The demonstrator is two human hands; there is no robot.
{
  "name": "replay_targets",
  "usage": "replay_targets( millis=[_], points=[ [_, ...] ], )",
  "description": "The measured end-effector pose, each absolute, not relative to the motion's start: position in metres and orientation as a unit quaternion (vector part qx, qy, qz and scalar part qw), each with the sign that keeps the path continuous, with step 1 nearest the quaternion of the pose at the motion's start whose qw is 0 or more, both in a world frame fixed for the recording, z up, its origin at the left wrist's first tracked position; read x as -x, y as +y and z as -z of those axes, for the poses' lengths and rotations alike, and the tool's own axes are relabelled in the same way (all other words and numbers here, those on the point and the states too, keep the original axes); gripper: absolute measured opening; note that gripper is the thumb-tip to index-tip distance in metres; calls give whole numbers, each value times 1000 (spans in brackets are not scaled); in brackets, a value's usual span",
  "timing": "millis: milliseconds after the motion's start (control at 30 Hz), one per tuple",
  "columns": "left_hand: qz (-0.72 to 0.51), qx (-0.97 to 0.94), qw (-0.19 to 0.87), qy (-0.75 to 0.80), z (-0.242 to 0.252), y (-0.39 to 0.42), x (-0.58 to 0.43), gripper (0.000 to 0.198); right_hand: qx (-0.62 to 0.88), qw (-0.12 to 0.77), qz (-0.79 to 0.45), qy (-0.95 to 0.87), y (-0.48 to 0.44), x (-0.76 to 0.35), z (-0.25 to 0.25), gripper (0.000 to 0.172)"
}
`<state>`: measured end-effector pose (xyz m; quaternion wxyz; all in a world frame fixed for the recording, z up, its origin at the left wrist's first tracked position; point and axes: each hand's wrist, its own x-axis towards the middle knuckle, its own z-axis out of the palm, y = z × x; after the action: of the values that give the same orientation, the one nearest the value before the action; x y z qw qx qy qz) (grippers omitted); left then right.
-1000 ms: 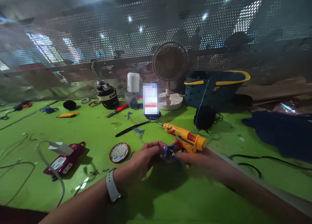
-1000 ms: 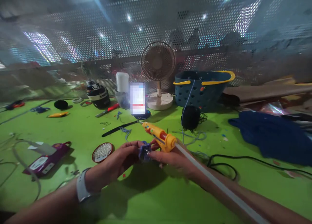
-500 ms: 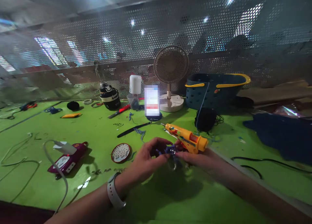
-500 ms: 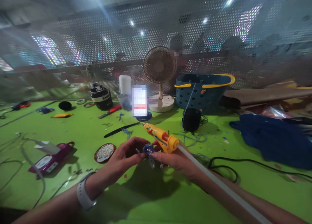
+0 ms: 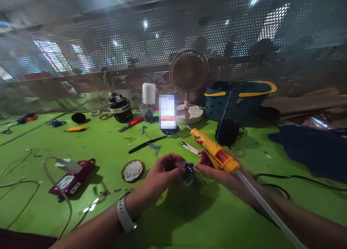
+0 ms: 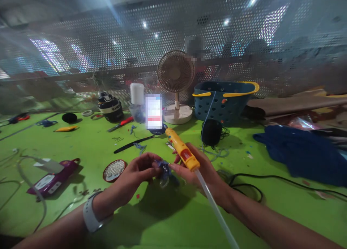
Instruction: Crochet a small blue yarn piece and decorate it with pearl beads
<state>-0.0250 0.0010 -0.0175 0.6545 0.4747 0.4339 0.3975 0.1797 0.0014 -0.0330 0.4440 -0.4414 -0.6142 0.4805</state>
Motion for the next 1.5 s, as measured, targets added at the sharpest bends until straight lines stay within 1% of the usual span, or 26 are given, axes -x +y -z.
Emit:
replay_targets(
  millis=[67,200,333,400,467,600,667,733,833,900,1000,1067,1167,1333,1500],
  points=[
    [-398,-480,654,427,18,0,25,20,417,445,-469,-639,0,-179,33,30],
    [-393,-509,657,393,23,0,26,22,401,419,-403,-708,0,-180,36,25],
    [-376,-544,663,351,27,0,28,24,405,380,-400,-729,1,-181,35,25],
    [-373,-550,662,347,28,1,29,26,409,369,-410,-727,2,-181,36,25],
    [-374,-551,656,355,28,2,29,26,411,382,-436,-703,3,-180,40,23],
    [-375,-558,645,364,27,4,29,20,409,414,-525,-621,3,-177,45,24],
    [-375,-563,639,367,27,4,29,19,414,405,-549,-603,2,-176,41,23],
    [-372,-567,628,381,27,3,30,22,418,397,-561,-594,1,-175,34,22],
    [-385,-577,592,410,28,1,31,28,429,404,-576,-567,0,-173,24,29],
    [-408,-576,577,410,27,-1,31,28,439,420,-574,-548,0,-172,20,32],
    [-419,-550,612,383,26,-1,29,29,448,430,-559,-549,0,-171,19,33],
    [-411,-535,641,366,28,0,27,34,446,422,-555,-560,-1,-171,19,33],
    [-409,-536,656,340,35,4,26,39,443,408,-567,-562,-1,-170,20,34],
    [-400,-533,675,318,41,7,29,37,441,429,-575,-539,-2,-167,18,38],
    [-394,-498,687,354,25,9,32,31,469,444,-551,-528,-3,-166,7,39]
  ],
)
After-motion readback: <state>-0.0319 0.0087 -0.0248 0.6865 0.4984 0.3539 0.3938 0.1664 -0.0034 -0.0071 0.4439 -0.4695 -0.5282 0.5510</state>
